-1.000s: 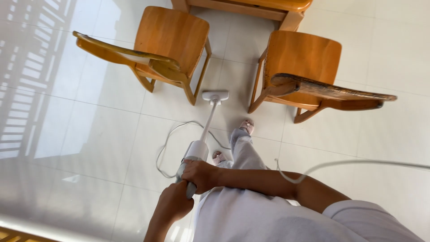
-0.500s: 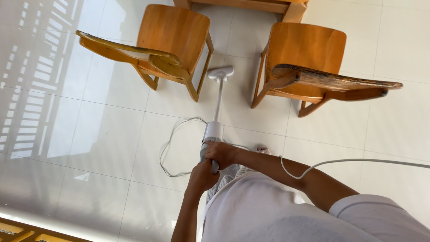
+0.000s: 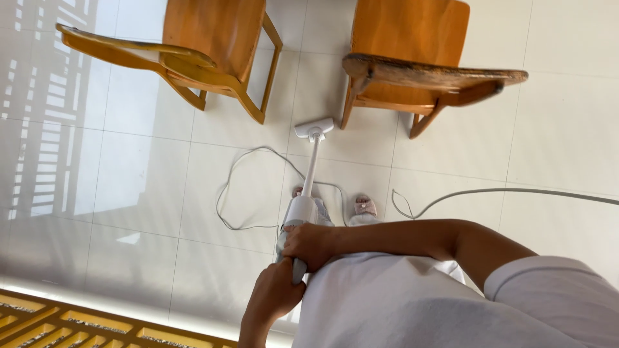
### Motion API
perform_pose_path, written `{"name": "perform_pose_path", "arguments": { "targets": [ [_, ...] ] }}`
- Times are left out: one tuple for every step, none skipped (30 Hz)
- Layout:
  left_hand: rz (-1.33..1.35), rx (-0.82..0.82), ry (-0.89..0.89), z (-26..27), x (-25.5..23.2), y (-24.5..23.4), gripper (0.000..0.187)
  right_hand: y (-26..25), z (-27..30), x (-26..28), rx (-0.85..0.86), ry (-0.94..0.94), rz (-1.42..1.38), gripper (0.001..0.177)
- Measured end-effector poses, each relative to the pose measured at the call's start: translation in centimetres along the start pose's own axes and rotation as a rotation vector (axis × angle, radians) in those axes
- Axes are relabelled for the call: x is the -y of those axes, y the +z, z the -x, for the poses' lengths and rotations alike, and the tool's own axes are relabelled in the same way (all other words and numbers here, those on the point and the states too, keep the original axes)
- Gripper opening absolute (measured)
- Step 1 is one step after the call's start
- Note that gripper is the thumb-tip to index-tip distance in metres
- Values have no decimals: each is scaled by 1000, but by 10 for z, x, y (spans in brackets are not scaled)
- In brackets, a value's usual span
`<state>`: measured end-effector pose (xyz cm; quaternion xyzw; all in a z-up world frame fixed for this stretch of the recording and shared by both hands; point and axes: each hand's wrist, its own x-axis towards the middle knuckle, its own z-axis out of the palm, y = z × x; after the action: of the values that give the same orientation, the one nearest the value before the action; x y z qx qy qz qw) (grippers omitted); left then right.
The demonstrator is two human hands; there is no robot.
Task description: The person uses a corded stick vacuum to clean a tiled floor in a dining area. They move the vacuum head back and forth between wooden chairs and along the base of a dark cabinet, maintaining continuous contact with the floor.
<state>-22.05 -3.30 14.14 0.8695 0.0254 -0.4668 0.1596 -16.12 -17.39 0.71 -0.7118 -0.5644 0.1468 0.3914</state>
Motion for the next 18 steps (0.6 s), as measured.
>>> {"name": "perform_pose_path", "arguments": {
  "targets": [
    [-3,3,-5,0,-7,10,16,1,10,1,-4,-1,-6,10],
    [46,-33,-14,-2,-15,18,15,-1,19,-1,9,-2,-2,10],
    [94,-69,-22,-3,-22,26,15,-3,28,-1,23,-4,2,11],
    [102,-72,-25,-5,-29,39,15,-1,38,-4,30,-9,2,11],
    [131,-111,-9,-9,-36,51,15,0,48,-8,46,-14,23,10],
    [158,-148,4,-13,-42,63,14,4,58,-12,61,-20,41,10],
    [164,-149,-3,-14,-49,71,14,5,67,-12,67,-26,37,10],
    [131,-148,27,-12,-53,79,14,9,77,-9,53,-37,32,9],
    [98,-147,57,-10,-58,87,14,13,86,-6,39,-48,28,9],
    [101,-138,57,-1,-57,89,14,12,89,8,43,-42,21,9],
    [51,-121,65,9,-55,91,17,10,92,22,25,-23,-5,10],
    [2,-112,76,17,-55,90,21,4,94,33,10,-8,-23,13],
    [7,-111,78,31,-63,83,21,1,97,47,16,-5,-23,13],
    [-49,-49,46,43,-68,73,21,-3,95,57,-5,16,-36,13],
    [-105,12,13,54,-72,63,20,-7,94,67,-25,38,-50,14],
    [-112,11,9,61,-76,58,20,-17,96,80,-32,35,-51,14],
    [-155,23,50,67,-80,52,17,-27,99,92,-38,73,-71,15],
    [-204,40,95,71,-84,46,14,-37,101,103,-48,117,-92,16]
  ]
}}
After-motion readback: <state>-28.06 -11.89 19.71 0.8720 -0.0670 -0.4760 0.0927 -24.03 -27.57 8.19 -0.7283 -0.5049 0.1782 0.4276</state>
